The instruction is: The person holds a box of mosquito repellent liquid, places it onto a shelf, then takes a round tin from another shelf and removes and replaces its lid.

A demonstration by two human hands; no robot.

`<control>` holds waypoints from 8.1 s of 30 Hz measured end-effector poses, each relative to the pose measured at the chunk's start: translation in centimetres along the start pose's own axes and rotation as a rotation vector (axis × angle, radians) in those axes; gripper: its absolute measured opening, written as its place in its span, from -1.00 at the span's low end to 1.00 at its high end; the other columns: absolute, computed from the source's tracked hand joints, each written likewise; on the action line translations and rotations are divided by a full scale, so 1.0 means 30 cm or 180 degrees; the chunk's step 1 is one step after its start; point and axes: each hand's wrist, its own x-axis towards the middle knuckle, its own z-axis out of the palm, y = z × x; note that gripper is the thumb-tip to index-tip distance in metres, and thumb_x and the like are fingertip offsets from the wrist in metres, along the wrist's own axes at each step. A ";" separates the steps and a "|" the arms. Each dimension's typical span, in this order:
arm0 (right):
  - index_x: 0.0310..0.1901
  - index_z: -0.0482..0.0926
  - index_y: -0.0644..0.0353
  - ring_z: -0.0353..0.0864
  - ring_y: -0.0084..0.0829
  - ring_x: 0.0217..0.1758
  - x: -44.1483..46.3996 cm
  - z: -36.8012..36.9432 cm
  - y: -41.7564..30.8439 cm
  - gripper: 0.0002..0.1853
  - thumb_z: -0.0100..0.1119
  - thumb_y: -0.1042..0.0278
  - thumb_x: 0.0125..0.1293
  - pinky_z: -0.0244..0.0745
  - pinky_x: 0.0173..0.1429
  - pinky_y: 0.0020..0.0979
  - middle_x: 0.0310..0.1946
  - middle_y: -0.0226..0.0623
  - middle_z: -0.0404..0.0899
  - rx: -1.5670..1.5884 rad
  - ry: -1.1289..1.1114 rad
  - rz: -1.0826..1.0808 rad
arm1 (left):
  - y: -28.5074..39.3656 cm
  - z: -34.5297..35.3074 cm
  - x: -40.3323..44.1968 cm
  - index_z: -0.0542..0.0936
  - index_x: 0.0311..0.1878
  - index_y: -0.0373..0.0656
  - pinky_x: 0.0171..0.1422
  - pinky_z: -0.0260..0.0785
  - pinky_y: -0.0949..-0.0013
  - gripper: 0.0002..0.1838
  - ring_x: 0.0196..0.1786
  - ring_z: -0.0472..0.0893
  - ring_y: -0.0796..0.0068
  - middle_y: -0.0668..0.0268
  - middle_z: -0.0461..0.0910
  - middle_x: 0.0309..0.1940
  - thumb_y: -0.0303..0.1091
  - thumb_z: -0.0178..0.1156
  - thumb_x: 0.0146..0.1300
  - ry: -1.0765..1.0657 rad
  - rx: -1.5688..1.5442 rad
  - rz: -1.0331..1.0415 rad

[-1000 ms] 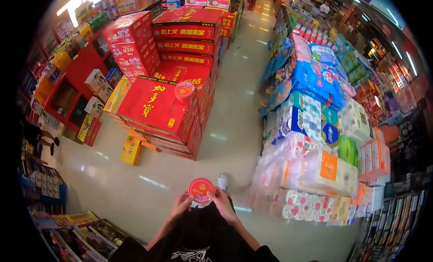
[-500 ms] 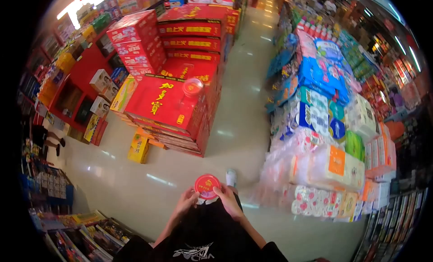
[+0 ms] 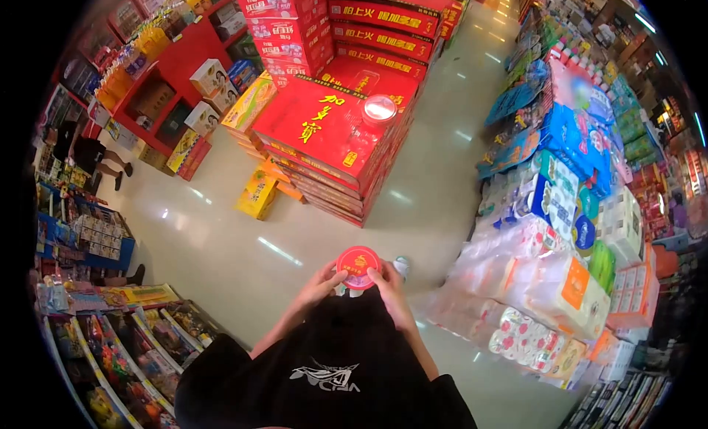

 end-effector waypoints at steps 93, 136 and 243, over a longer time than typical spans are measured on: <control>0.46 -0.04 0.16 0.52 -0.15 0.11 0.893 -0.034 -0.223 -0.05 0.31 -0.02 0.20 0.58 0.01 -0.20 0.27 0.07 0.27 -0.1604 0.1531 -0.0063 | 0.637 -0.524 0.790 0.35 0.28 -0.14 -0.52 0.37 0.53 -0.50 -0.32 0.52 0.62 0.30 0.48 -0.27 -0.13 0.15 0.37 -0.0035 0.0708 0.0501; 0.16 0.42 0.26 0.57 -0.37 0.01 -0.504 0.207 0.241 -0.56 0.25 0.38 0.27 0.51 0.09 -0.37 0.04 -0.15 0.52 0.0097 0.4006 -0.1128 | 0.338 0.232 -0.001 0.48 0.13 -0.19 -0.18 0.51 0.36 -0.53 -0.13 0.61 0.37 0.18 0.53 -0.05 -0.15 0.28 0.23 -0.3267 0.2701 0.1655; 0.23 0.34 0.21 0.56 -0.44 -0.03 -2.823 -0.035 1.064 -0.50 0.24 0.40 0.27 0.48 0.10 -0.37 0.02 -0.19 0.50 0.4447 1.1409 -0.1732 | -1.866 2.155 -2.389 0.35 0.31 -0.03 0.18 0.39 0.22 -0.32 0.10 0.51 0.09 0.06 0.42 0.11 -0.55 0.24 0.04 -1.4114 0.2444 0.0336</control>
